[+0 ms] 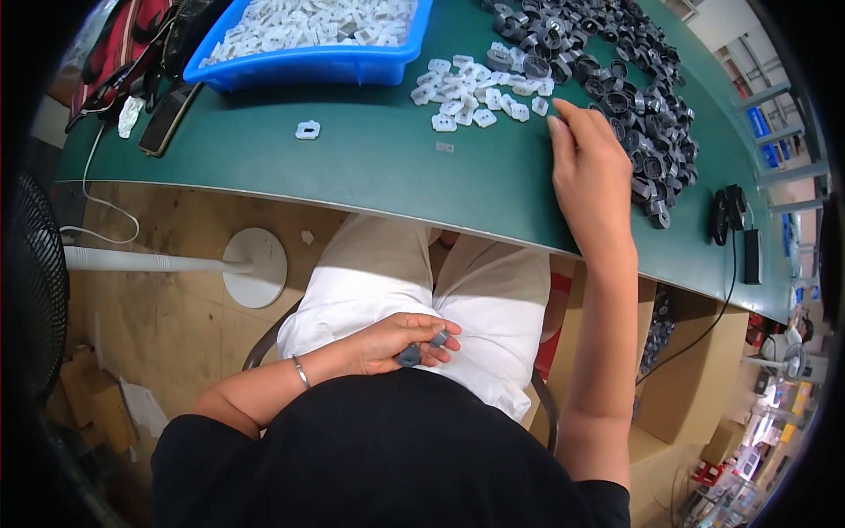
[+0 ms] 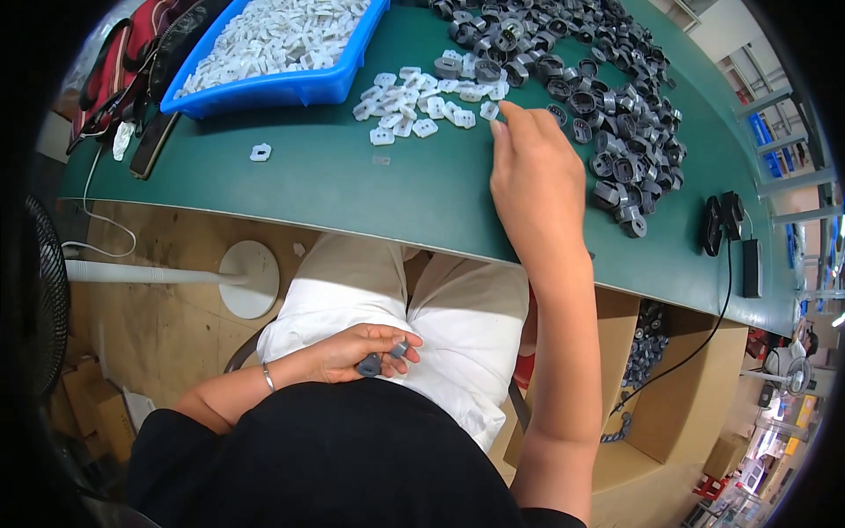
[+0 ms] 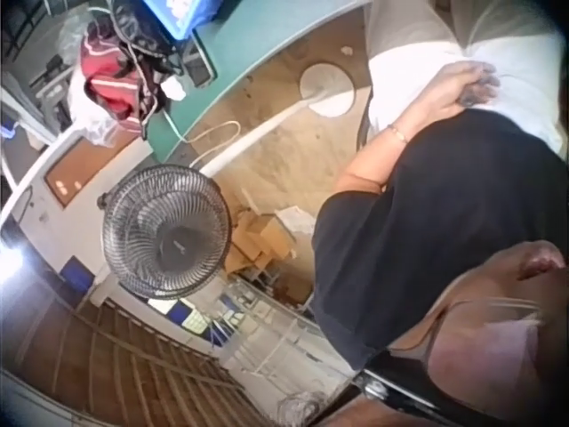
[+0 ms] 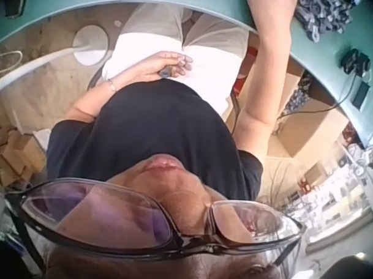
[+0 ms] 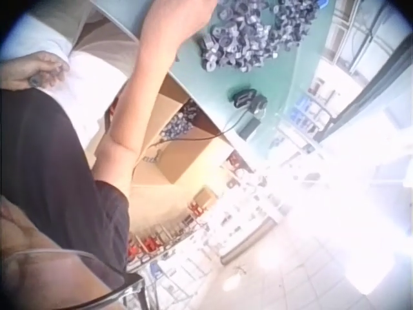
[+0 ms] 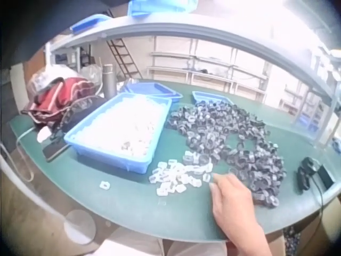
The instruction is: The person picks up plastic components from the workbench and assembles them by fitting the pieces together by hand.
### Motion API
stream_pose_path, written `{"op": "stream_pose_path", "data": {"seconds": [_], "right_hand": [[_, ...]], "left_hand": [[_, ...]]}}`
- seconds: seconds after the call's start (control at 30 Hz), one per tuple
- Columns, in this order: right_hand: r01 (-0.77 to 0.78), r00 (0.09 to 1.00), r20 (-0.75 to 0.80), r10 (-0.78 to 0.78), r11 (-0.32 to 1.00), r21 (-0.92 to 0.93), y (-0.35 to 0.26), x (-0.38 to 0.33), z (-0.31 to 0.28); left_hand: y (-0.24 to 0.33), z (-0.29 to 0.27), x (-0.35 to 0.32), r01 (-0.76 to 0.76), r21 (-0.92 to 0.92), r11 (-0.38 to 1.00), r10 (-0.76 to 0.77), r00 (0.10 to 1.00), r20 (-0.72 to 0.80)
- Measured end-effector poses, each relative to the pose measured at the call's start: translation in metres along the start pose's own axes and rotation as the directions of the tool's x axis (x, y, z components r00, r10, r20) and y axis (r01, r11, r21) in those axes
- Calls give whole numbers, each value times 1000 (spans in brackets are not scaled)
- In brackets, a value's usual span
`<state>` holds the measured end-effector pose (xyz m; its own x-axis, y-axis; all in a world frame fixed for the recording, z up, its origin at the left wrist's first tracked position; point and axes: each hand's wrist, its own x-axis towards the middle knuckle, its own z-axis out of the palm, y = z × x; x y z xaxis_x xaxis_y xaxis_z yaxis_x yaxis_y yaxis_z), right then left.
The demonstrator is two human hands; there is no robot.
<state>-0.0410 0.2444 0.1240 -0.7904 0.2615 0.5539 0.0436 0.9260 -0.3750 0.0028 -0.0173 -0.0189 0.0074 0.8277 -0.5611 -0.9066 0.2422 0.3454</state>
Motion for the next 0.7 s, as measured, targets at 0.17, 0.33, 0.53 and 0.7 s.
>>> {"op": "stream_pose_path", "data": {"seconds": [0.17,0.33,0.53,0.7], "right_hand": [[-26,997,64,49,947,-320,2,21,22],[-136,991,4,136,991,-2,3,17,12],[-385,921,242,306,616,687,-60,-48,-30],[-706,708,661,249,244,664,-56,-143,4]], "left_hand": [[3,-2,-1,-31,108,994,40,996,-85],[1,-9,2,-92,25,995,94,988,-120],[5,-16,2,-254,75,964,263,948,-179],[15,-6,-2,-287,22,958,286,939,-190]]}}
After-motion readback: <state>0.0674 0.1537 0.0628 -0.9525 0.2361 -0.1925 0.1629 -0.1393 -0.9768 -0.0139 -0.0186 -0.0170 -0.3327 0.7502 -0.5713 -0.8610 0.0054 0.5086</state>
